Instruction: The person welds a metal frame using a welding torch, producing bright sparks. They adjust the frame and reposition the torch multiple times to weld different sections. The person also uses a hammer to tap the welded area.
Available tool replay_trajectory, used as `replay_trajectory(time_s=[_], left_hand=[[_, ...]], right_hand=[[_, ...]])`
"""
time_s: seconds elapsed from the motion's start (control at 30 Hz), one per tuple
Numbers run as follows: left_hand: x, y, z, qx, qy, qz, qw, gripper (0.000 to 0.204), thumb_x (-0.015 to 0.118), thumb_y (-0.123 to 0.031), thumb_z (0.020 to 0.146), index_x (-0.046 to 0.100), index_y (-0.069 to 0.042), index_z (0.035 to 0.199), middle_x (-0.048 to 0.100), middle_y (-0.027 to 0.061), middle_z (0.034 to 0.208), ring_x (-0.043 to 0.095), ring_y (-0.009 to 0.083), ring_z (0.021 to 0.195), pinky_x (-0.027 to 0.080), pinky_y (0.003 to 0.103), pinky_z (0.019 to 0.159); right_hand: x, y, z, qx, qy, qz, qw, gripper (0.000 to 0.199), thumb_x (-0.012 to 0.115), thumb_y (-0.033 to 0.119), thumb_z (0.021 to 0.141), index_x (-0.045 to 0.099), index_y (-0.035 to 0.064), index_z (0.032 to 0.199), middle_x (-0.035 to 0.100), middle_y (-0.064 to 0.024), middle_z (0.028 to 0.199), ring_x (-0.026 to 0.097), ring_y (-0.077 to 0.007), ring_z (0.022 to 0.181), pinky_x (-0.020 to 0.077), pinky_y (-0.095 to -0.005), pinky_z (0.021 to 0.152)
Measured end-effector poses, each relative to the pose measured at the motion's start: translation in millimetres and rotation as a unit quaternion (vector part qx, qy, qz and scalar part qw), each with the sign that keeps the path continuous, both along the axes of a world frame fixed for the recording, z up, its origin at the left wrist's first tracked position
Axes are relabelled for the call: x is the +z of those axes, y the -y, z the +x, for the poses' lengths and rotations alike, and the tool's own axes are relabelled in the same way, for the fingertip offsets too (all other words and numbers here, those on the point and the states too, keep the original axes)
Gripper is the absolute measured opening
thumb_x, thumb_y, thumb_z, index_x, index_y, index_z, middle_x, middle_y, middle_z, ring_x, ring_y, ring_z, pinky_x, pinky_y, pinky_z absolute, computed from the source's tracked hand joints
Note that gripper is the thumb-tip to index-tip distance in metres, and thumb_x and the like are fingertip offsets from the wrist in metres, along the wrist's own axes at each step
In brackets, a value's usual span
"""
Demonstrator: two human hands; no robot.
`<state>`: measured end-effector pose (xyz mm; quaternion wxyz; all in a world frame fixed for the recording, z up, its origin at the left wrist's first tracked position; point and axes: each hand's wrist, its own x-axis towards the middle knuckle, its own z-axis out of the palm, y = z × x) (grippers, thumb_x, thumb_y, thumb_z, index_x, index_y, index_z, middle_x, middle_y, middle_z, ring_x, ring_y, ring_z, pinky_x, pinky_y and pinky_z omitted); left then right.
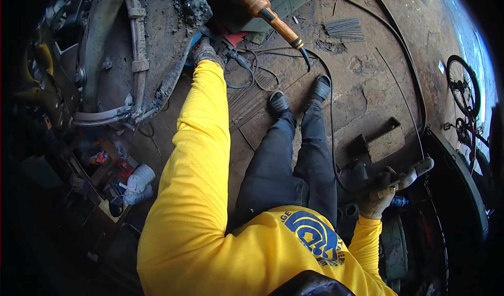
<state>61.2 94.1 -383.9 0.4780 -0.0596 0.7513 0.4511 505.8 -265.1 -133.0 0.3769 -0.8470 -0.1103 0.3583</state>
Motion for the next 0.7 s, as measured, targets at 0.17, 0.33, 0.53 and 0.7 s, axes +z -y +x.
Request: replay_trajectory(time_s=[0.17,0.33,0.53,0.7], left_hand=[[-26.8,-3.5,-3.9,0.036,0.042,0.06,0.997,0.05,0.057,-0.038,0.098,0.055,-0.01,0.139,0.057,0.0051,0.143,0.056,0.0175,0.126,0.044,0.033,0.107],[-182.6,15.6,-75.3,-0.054,-0.056,0.147,0.986,0.046,0.051,-0.04,0.101,0.057,-0.008,0.134,0.06,0.0094,0.136,0.06,0.023,0.121,0.05,0.037,0.101],[-253.4,10.2,-84.8,-0.099,-0.028,0.315,0.943,0.049,0.05,-0.043,0.101,0.056,-0.009,0.135,0.06,0.0095,0.138,0.059,0.0219,0.122,0.05,0.035,0.101],[-212.6,29.8,-67.4,-0.286,-0.208,0.572,0.74,0.045,0.053,-0.041,0.101,0.057,-0.009,0.131,0.063,0.0092,0.129,0.062,0.0232,0.117,0.051,0.034,0.1]], right_hand=[[-9.3,-8.3,4.4,0.02,0.002,0.013,1.0,0.035,0.053,0.034,0.101,0.055,0.0037,0.12,0.061,-0.0068,0.078,0.063,-0.017,0.063,0.0495,-0.0282,0.058],[-11.9,-14.9,7.8,0.038,-0.004,0.012,0.999,0.031,0.054,0.028,0.101,0.055,0.0036,0.119,0.058,-0.0052,0.079,0.058,-0.0138,0.062,0.0487,-0.0277,0.058],[-19.0,-9.8,14.5,0.147,0.083,-0.004,0.986,0.027,0.055,0.024,0.1,0.056,0.0026,0.118,0.057,-0.0051,0.079,0.057,-0.0132,0.062,0.0482,-0.028,0.059],[-30.2,4.1,27.9,0.208,0.127,-0.002,0.97,0.028,0.055,0.023,0.1,0.056,0.0019,0.119,0.058,-0.0055,0.077,0.059,-0.0144,0.061,0.0492,-0.0283,0.059]])
